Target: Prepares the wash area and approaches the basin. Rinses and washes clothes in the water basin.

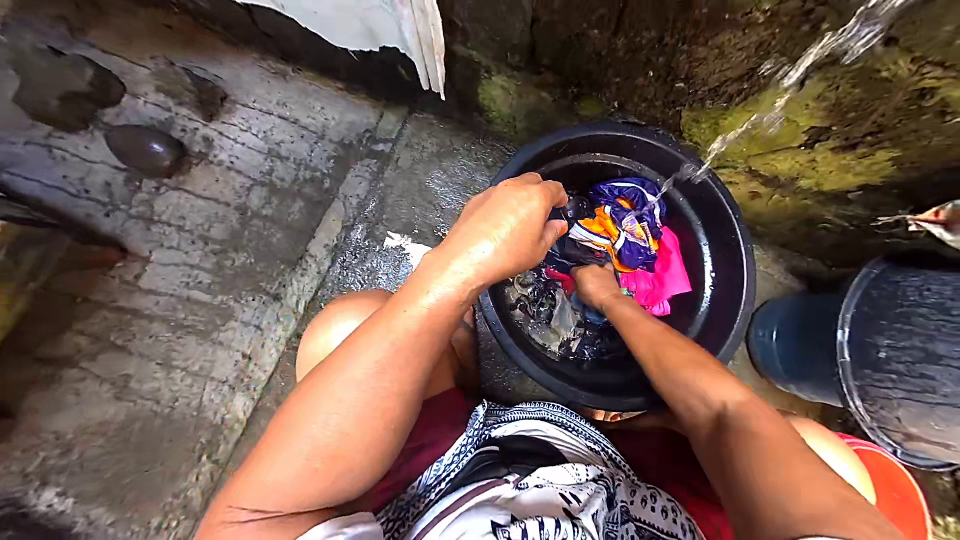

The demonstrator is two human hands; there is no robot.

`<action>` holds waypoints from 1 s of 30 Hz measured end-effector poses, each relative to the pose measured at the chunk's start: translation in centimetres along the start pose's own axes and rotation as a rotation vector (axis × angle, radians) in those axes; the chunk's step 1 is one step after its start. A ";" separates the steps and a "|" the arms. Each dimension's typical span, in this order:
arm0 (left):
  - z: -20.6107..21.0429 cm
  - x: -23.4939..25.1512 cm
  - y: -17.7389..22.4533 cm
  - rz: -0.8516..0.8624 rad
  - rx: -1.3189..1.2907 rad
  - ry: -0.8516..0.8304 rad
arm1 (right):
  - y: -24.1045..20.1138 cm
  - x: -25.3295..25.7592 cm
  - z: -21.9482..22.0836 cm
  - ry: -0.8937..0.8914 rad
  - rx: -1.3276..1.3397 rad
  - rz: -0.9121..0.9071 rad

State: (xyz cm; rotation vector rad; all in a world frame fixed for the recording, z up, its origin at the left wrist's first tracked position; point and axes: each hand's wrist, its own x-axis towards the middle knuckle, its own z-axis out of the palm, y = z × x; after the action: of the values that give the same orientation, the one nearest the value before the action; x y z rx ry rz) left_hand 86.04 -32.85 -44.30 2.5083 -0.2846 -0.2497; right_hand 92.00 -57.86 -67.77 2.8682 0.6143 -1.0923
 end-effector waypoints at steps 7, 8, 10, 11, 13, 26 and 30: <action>0.0 0.4 -0.2 0.043 -0.013 0.020 | 2.2 -7.5 -7.2 0.375 0.430 -0.120; 0.1 0.5 -0.1 0.046 -0.012 0.015 | 2.4 -8.9 -8.3 0.438 0.520 -0.148; 0.5 1.0 0.0 0.045 -0.009 -0.022 | 3.0 -11.7 -10.6 0.559 0.700 -0.246; 1.0 1.3 0.2 0.048 -0.010 -0.046 | 3.1 -13.1 -11.9 0.603 0.783 -0.306; 2.3 1.9 0.6 0.056 -0.015 -0.104 | 2.9 -15.4 -13.9 0.654 0.980 -0.432; 3.0 3.5 1.3 -0.066 -0.409 0.228 | 4.0 -14.7 -9.9 0.726 1.643 -0.092; 3.0 3.6 0.7 -0.236 -0.691 0.251 | 4.9 -15.0 -10.2 0.733 1.473 -0.008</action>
State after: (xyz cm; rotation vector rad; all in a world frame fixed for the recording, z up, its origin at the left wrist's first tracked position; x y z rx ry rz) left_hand 88.63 -35.94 -46.74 1.8527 0.1805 -0.0975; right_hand 90.09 -66.25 -51.01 4.5388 -0.5542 -0.4101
